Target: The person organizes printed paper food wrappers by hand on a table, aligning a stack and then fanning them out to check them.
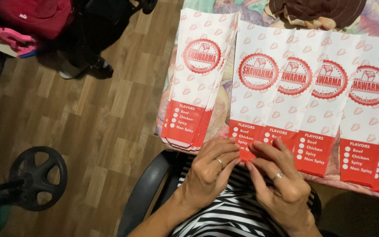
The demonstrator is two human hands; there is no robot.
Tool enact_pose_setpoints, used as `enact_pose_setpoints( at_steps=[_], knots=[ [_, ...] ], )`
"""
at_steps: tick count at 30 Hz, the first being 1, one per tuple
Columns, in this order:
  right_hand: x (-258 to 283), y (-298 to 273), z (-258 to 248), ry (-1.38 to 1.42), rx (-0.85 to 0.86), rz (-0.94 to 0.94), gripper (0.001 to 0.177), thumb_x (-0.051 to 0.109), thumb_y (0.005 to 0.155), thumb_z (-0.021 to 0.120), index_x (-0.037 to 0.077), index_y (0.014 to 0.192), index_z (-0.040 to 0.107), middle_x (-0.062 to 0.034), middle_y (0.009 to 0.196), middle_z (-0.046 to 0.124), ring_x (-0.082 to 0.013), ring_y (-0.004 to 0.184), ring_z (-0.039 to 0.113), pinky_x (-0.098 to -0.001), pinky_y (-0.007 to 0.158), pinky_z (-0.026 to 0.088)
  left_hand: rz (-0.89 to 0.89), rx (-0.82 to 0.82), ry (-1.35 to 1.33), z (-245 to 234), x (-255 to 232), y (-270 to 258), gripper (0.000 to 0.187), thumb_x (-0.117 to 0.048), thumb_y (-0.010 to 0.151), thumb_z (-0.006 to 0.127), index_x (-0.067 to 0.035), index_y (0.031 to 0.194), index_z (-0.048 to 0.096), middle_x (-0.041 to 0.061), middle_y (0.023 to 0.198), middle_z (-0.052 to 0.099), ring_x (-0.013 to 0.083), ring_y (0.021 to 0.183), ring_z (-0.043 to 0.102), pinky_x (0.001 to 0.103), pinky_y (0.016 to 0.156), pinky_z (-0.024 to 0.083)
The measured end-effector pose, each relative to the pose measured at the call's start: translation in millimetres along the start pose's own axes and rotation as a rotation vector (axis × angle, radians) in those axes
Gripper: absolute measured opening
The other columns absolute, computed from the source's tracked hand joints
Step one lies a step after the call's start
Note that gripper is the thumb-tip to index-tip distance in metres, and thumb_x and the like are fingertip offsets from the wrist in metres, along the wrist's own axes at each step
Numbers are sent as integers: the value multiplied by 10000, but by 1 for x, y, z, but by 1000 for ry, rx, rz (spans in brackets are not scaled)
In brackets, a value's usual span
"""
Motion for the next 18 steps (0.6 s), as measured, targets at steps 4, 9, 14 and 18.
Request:
enact_pose_setpoints(
  at_steps=[4, 9, 14, 18],
  knots=[
    [4, 2, 2, 20, -48, 176, 58, -51, 864, 752, -49, 902, 708, -212, 1187, 699, -282, 1031, 761, -394, 1104, 518, -141, -83, -14, 4, 0, 1, 51, 82, 931, 696, 52, 956, 664, 174, 1031, 690, 354, 1040, 686, 417, 937, 565],
    [7, 12, -1, 29, 10, 244, 128, -22, 866, 758, -23, 989, 720, -188, 1166, 685, -243, 1025, 739, -316, 942, 600, -171, -90, 17, 8, -1, -1, 41, 71, 935, 679, 45, 967, 684, 162, 1039, 701, 343, 1039, 687, 420, 944, 546],
    [4, 10, -2, 28, 20, 233, 123, -7, 884, 751, -20, 1005, 734, -188, 1163, 705, -245, 1031, 736, -324, 958, 584, -189, -83, 6, 5, -1, -1, 68, 96, 936, 675, 56, 990, 685, 171, 1056, 692, 350, 1053, 674, 418, 956, 557],
    [0, 6, -5, 70, 58, 276, 132, -36, 893, 697, 12, 1011, 731, -164, 1193, 720, -232, 1080, 716, -418, 1184, 463, -182, -30, -24, 4, 1, -6, 234, 188, 914, 536, 70, 1066, 669, 205, 1127, 681, 380, 1118, 663, 450, 1040, 545]
  ],
)
Point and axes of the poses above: each hand's wrist, its own y-axis towards the middle knuckle, its own z-axis out of the palm, x = y × z, the point moved 2 cm from there along y, towards the middle knuckle
